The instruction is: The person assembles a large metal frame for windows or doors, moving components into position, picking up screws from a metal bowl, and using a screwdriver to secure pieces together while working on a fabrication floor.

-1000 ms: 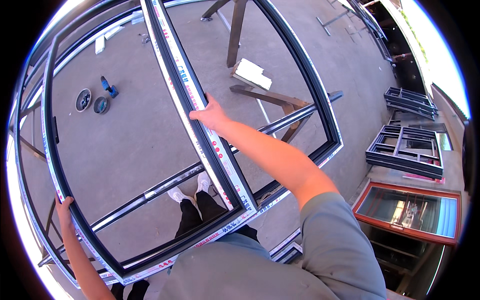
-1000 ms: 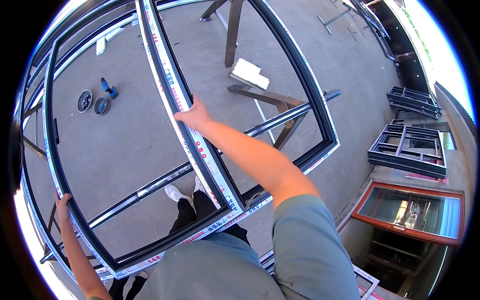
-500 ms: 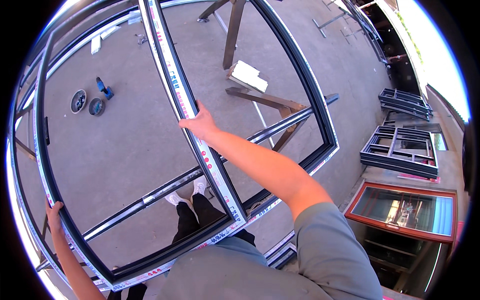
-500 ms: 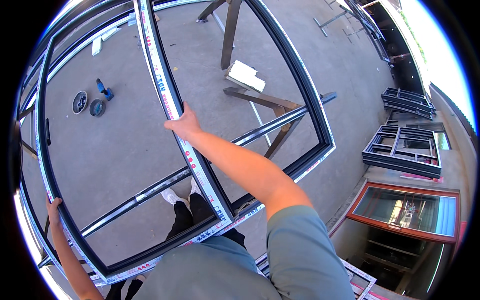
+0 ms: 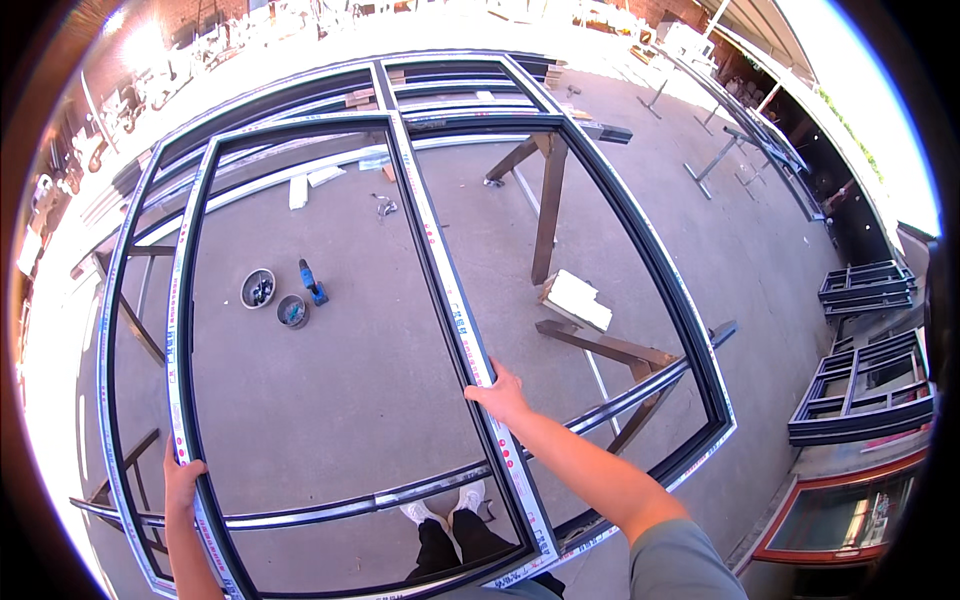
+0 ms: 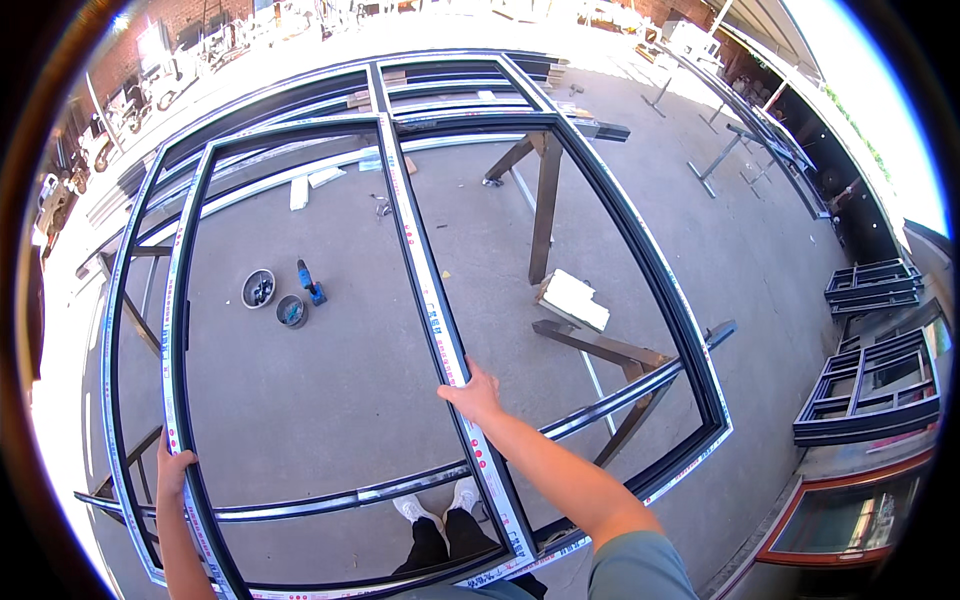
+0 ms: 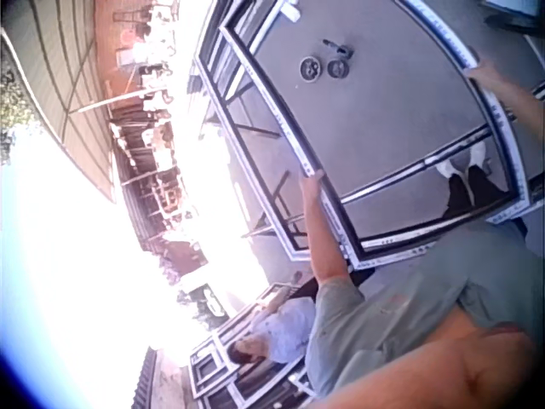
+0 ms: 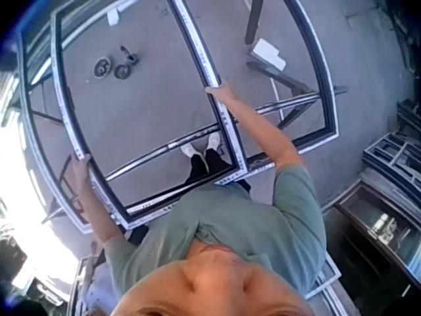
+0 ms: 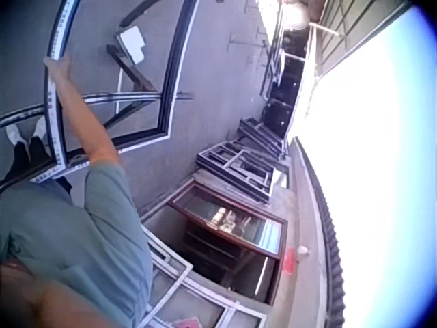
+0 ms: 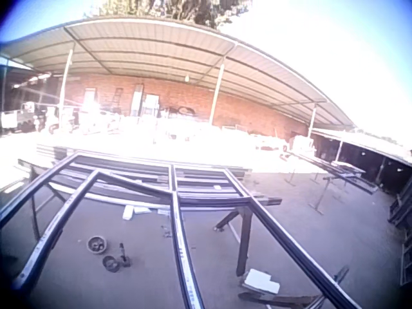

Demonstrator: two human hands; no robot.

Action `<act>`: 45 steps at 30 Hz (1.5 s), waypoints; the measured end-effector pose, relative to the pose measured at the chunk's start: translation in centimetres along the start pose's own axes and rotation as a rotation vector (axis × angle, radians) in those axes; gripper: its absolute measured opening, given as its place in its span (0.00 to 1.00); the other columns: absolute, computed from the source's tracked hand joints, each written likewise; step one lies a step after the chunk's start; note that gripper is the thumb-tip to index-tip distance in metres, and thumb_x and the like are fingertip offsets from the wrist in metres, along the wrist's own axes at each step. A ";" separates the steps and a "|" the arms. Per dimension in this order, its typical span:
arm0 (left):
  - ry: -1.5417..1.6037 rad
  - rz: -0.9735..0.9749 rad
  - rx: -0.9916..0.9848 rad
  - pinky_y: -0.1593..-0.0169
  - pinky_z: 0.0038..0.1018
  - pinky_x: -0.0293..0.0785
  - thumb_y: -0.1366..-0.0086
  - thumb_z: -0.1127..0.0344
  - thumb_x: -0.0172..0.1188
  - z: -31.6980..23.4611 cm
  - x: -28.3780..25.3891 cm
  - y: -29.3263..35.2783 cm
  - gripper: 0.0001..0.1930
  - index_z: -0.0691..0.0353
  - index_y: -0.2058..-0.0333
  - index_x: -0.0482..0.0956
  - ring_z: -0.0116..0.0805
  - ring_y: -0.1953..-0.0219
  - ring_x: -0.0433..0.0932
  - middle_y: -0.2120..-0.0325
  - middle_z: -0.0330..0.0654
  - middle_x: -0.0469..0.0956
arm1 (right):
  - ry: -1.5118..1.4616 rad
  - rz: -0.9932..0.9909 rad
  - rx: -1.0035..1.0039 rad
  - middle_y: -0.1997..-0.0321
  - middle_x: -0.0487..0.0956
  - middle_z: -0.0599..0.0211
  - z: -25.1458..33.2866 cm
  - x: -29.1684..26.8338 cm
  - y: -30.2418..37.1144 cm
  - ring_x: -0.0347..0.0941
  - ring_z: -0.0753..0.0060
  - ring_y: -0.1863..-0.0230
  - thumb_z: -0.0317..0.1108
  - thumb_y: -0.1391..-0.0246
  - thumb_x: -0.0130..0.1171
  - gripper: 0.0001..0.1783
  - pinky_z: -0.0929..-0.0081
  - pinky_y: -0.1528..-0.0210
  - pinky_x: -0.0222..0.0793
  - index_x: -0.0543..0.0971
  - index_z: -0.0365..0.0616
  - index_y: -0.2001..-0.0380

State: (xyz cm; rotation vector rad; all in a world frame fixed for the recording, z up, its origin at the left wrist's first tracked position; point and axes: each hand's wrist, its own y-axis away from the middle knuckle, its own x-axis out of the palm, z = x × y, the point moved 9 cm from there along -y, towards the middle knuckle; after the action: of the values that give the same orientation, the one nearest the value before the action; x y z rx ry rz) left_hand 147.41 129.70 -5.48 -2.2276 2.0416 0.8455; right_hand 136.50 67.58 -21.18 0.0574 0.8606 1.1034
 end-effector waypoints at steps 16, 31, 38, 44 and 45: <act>0.015 -0.026 0.022 0.64 0.25 0.75 0.58 0.80 0.59 0.7 -0.5 -0.7 0.45 0.66 0.34 0.65 0.29 0.68 0.75 0.67 0.37 0.73 | 0.098 -0.164 -0.162 0.28 0.57 0.44 2.9 -1.7 2.0 0.56 0.38 0.29 0.44 0.65 0.71 0.45 0.52 0.30 0.59 0.73 0.41 0.38; -0.011 0.041 -0.042 0.68 0.32 0.78 0.58 0.82 0.59 11.4 0.1 -6.7 0.37 0.63 0.43 0.70 0.35 0.71 0.77 0.70 0.39 0.73 | 0.059 -0.197 -0.319 0.26 0.58 0.46 3.6 0.1 2.2 0.56 0.37 0.28 0.40 0.62 0.67 0.50 0.52 0.28 0.56 0.64 0.37 0.33; -0.086 0.088 -0.082 0.69 0.31 0.77 0.58 0.82 0.58 11.0 1.1 -7.2 0.35 0.63 0.45 0.70 0.35 0.71 0.76 0.70 0.39 0.73 | 0.108 -0.155 -0.302 0.24 0.56 0.47 3.9 0.3 2.1 0.53 0.39 0.26 0.42 0.61 0.67 0.53 0.49 0.27 0.52 0.60 0.37 0.30; -0.129 0.138 -0.102 0.68 0.28 0.75 0.55 0.80 0.54 14.4 0.1 -9.0 0.33 0.61 0.45 0.70 0.33 0.71 0.75 0.70 0.38 0.73 | -0.007 0.056 -0.328 0.23 0.54 0.45 1.1 -2.6 3.8 0.50 0.39 0.24 0.52 0.45 0.63 0.44 0.49 0.25 0.49 0.64 0.37 0.31; -0.147 0.150 -0.066 0.70 0.30 0.75 0.53 0.77 0.53 15.3 -0.4 -9.7 0.32 0.58 0.44 0.70 0.34 0.73 0.75 0.70 0.39 0.74 | -0.045 0.009 -0.382 0.25 0.57 0.44 0.2 -5.0 4.9 0.53 0.40 0.25 0.51 0.41 0.61 0.40 0.52 0.25 0.50 0.67 0.38 0.33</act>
State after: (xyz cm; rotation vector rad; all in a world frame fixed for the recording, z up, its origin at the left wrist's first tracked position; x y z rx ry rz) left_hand 150.55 136.92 -21.74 -1.9944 2.1624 1.0688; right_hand 132.07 66.01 -16.03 -0.2308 0.5989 1.2532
